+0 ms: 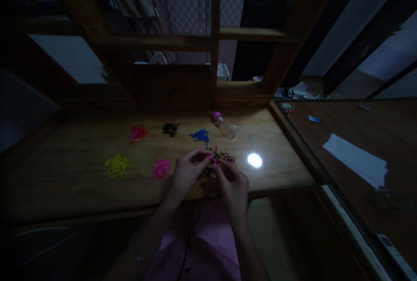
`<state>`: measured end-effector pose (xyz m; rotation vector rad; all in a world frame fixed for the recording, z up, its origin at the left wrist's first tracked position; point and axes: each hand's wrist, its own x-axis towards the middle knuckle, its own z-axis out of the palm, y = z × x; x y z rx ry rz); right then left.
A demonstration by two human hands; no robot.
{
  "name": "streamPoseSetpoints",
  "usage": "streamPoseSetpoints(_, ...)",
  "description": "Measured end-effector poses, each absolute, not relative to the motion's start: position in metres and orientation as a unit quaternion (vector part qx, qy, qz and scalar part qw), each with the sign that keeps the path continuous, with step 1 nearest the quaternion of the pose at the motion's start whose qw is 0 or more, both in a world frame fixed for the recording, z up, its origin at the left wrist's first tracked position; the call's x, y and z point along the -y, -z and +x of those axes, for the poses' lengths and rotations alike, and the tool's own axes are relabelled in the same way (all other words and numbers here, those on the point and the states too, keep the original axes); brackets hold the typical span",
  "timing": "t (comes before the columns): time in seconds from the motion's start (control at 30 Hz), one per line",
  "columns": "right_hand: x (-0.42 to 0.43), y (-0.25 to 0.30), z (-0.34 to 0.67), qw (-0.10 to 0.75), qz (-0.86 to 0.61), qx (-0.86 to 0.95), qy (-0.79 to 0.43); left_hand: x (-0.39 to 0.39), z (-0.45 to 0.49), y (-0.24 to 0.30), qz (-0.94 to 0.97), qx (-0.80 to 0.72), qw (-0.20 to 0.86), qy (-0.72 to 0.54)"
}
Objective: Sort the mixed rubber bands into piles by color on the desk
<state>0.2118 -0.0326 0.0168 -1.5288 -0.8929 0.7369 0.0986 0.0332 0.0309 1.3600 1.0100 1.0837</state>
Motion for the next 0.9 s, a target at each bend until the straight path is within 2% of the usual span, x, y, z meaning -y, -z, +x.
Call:
streamPoseSetpoints(0.37,0.047,-0.014,0.202,0.559,-0.666,0.452,-0.197,-0.005,0.095,-0.026,0.634,-0.448,0.424,-0.466)
streamPoseSetpoints(0.57,0.049,-0.018,0.200,0.511,-0.675,0.521,-0.105,0.002,0.091,-0.030,0.635,-0.449,0.434,-0.456)
streamPoseSetpoints(0.9,0.033,-0.031,0.194,0.455,-0.671,0.562,-0.161,-0.014,0.051,-0.035,0.569,-0.446,0.454,-0.521)
